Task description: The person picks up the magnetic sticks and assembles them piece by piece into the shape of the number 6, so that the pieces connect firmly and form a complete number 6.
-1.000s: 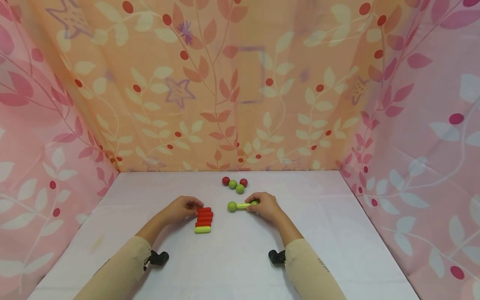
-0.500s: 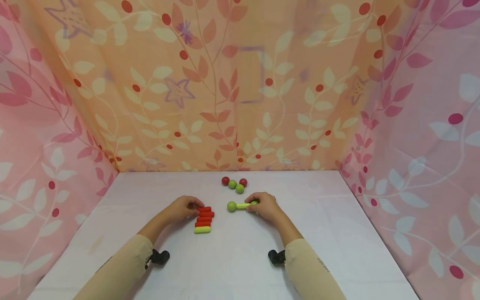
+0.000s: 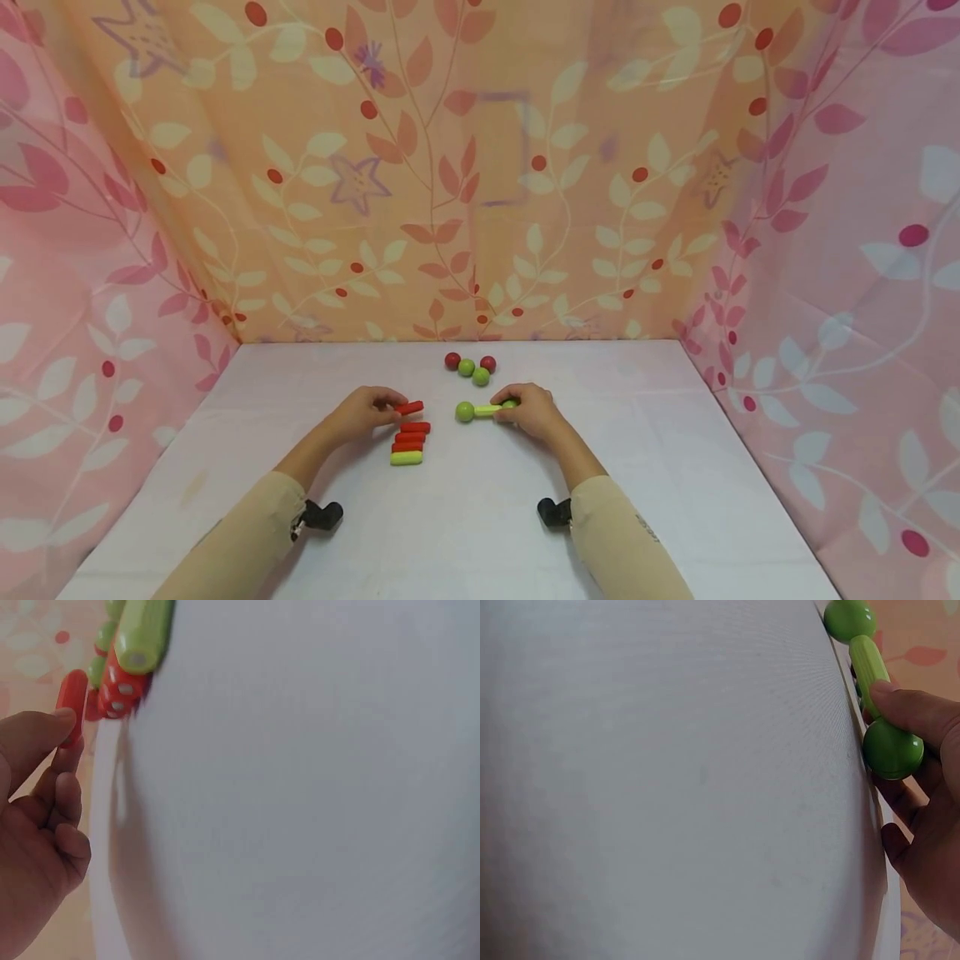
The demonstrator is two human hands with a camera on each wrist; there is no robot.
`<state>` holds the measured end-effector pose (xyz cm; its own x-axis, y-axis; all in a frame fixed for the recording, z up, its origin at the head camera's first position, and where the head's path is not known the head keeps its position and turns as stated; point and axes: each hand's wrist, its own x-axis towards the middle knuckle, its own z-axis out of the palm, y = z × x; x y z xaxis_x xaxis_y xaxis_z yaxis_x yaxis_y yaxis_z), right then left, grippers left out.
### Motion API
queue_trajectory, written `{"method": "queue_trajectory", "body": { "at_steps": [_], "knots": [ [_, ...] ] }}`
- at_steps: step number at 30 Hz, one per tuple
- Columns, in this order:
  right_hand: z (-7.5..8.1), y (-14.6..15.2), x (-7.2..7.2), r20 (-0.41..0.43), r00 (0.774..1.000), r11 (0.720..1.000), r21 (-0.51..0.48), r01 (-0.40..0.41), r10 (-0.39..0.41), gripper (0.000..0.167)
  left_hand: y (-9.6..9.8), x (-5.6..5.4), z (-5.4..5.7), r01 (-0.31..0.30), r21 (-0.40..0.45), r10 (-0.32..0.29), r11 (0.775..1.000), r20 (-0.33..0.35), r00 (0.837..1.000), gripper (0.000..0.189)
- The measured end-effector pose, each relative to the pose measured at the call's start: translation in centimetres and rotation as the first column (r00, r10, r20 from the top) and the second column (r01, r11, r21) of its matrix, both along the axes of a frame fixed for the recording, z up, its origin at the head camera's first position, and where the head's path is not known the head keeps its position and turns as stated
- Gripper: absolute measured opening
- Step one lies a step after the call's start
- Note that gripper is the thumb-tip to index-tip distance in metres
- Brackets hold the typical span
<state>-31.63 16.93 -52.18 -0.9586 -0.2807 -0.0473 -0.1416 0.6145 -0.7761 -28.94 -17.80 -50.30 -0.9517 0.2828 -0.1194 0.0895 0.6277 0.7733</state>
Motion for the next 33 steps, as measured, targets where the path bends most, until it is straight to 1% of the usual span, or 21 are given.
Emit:
{"method": "queue_trajectory", "body": {
  "at_steps": [4,5,11,17,20,22,26,29,33],
  "knots": [
    [0.0,0.1,-0.1,0.006,1.0,1.0,-0.006,0.001,-0.001,0.02,0.7,0.9,0.3,-0.022,0.04,0.022,0.999,-0.009,1.0,0.02],
    [0.1,0.1,0.0,0.004,1.0,1.0,-0.008,0.002,-0.002,0.02,1.0,1.2,0.3,-0.031,0.045,0.031,0.999,-0.003,1.0,0.019],
    [0.3,-0.1,0.1,0.0,1.0,1.0,-0.003,0.002,-0.002,0.02,2.5,2.6,0.1,-0.055,0.056,0.054,0.997,0.019,0.998,0.018],
    [0.4,-0.1,0.3,-0.001,1.0,1.0,0.012,0.014,-0.014,0.02,4.1,3.7,-0.3,-0.061,0.09,0.064,0.994,-0.038,0.997,0.019],
    [0.4,-0.1,0.3,-0.002,1.0,1.0,0.005,0.021,-0.021,0.02,4.8,4.0,-0.6,-0.057,0.086,0.062,0.995,-0.063,0.996,0.021],
    [0.3,0.0,0.2,-0.004,1.0,1.0,-0.001,0.02,-0.02,0.02,5.2,4.1,-0.7,-0.066,0.087,0.072,0.994,-0.07,0.995,0.022],
    [0.1,0.0,0.1,-0.001,1.0,1.0,0.006,0.013,-0.013,0.02,6.1,4.2,-0.6,-0.097,0.08,0.104,0.992,-0.087,0.991,0.021],
    [0.2,0.0,0.1,0.001,1.0,1.0,0.012,0.01,-0.01,0.02,6.8,4.2,-0.5,-0.106,0.072,0.114,0.992,-0.105,0.988,0.02],
    [0.3,0.0,0.3,-0.003,1.0,1.0,0.013,0.012,-0.012,0.02,7.5,4.1,-0.6,-0.123,0.059,0.128,0.991,-0.107,0.986,0.019]
  ]
}}
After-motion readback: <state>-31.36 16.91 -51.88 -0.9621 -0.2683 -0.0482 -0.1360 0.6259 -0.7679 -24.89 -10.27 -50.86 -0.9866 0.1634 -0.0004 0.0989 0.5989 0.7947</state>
